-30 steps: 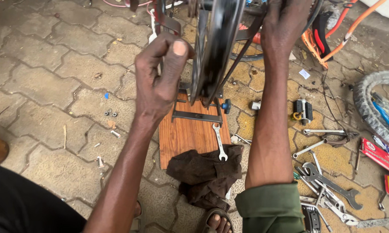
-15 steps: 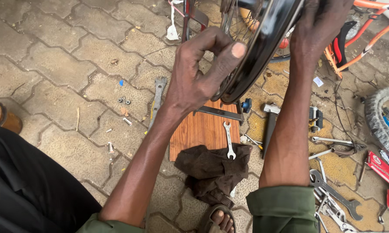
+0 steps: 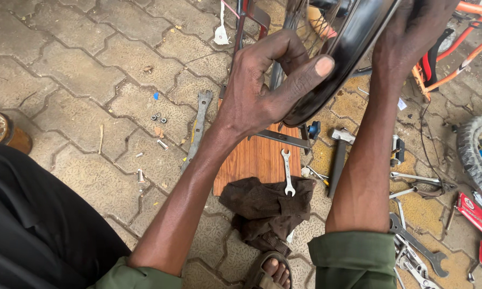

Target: The person works on a bicycle wheel mounted on a repair stand, pressing and seating the tire against the rim by hand and turning the wheel to work around it. They pick up small hardware from the ground and fit a small white part at the wheel hub, continuing to press along the rim.

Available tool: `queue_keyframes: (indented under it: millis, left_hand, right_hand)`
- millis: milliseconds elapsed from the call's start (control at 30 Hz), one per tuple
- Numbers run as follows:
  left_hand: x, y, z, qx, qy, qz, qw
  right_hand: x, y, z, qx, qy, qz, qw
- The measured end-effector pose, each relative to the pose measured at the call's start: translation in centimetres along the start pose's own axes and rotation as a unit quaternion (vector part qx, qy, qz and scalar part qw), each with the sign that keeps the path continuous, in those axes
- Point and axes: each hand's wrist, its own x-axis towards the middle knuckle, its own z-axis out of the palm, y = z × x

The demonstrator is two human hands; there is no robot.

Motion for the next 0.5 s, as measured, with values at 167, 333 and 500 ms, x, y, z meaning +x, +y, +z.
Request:
queue_keyframes:
  millis: [167, 333, 500]
  left_hand:
    - [-0.01, 0.08, -0.23, -0.012, -0.001, -0.009, 1.000]
    - [-0.07, -0.34, -0.08, -0.008, -0.006, -0.003, 1.000]
    - [0.17, -0.50, 0.27, -0.016, -0.008, -0.008, 1.000]
  right_hand:
    - [-0.02, 0.01, -0.11, 0.003, -0.004, 0.023, 1.000]
    - [0.06, 0.07, 0.04, -0.015, -0.002, 0.004, 1.000]
    - [0.07, -0.20, 0.11, 0.002, -0.002, 0.028, 1.000]
